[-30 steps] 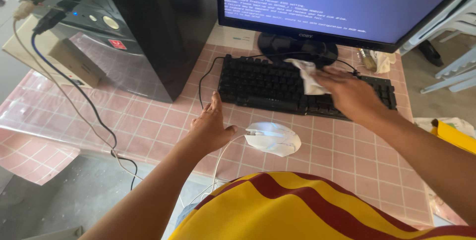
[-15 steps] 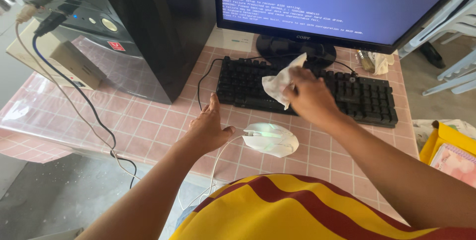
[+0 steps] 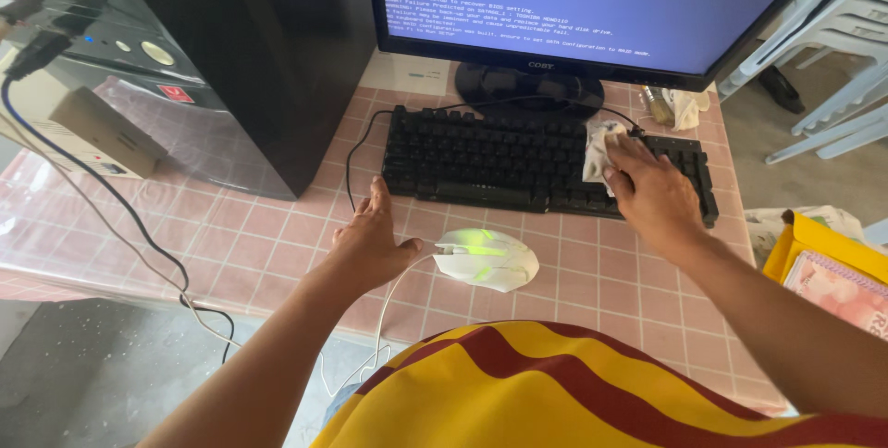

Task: The person wipes a black keyboard with a white cloth, then uses a small brush to sweep between the keys, and continues wiping the keyboard and monitor with the cloth. The person also wipes the mouse and the table surface.

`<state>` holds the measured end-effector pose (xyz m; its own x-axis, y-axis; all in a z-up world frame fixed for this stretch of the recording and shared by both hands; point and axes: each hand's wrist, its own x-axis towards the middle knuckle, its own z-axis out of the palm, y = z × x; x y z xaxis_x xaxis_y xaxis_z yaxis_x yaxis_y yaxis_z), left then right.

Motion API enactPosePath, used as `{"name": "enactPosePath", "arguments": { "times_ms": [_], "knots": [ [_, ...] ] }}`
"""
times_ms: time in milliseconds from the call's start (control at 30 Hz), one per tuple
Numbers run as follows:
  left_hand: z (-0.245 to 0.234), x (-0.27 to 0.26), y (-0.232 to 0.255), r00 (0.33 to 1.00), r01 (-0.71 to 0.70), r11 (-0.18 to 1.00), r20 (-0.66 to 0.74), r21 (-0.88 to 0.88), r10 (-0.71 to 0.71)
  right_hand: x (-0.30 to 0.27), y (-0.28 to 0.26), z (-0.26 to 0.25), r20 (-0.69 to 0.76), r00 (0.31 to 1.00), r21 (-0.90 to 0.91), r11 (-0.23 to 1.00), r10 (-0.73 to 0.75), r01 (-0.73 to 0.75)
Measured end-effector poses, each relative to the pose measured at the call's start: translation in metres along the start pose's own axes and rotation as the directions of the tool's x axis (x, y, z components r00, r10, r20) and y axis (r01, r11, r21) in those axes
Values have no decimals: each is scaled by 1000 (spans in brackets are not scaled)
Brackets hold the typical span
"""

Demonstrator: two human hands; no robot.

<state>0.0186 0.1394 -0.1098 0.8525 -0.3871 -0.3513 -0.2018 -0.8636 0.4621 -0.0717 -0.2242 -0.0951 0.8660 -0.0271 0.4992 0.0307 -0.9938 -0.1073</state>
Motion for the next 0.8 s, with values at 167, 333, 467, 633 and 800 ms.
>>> {"name": "enactPosePath", "arguments": {
  "times_ms": [167, 333, 467, 633, 800],
  "knots": [
    [0, 1, 0, 1000, -10, 999, -14, -31, 10, -1, 16, 1, 195, 940, -171, 953, 282, -250],
    [2, 1, 1, 1000, 11, 999, -10, -32, -12, 7, 66, -14, -41, 857, -160, 843, 513, -513],
    [-7, 0, 8, 1000, -25, 998, -13, -56, 24, 30, 59, -5, 163, 883, -119, 898, 440, -425],
    [-18, -4, 50, 960, -42, 984, -279, -173, -8, 63, -6, -20, 341, 845, 431, 730, 412, -530],
    [-20, 0, 112, 974, 95, 231, 138, -968, 181, 68, -7, -34, 672, 727, 621, 427, 140, -657]
  ]
}}
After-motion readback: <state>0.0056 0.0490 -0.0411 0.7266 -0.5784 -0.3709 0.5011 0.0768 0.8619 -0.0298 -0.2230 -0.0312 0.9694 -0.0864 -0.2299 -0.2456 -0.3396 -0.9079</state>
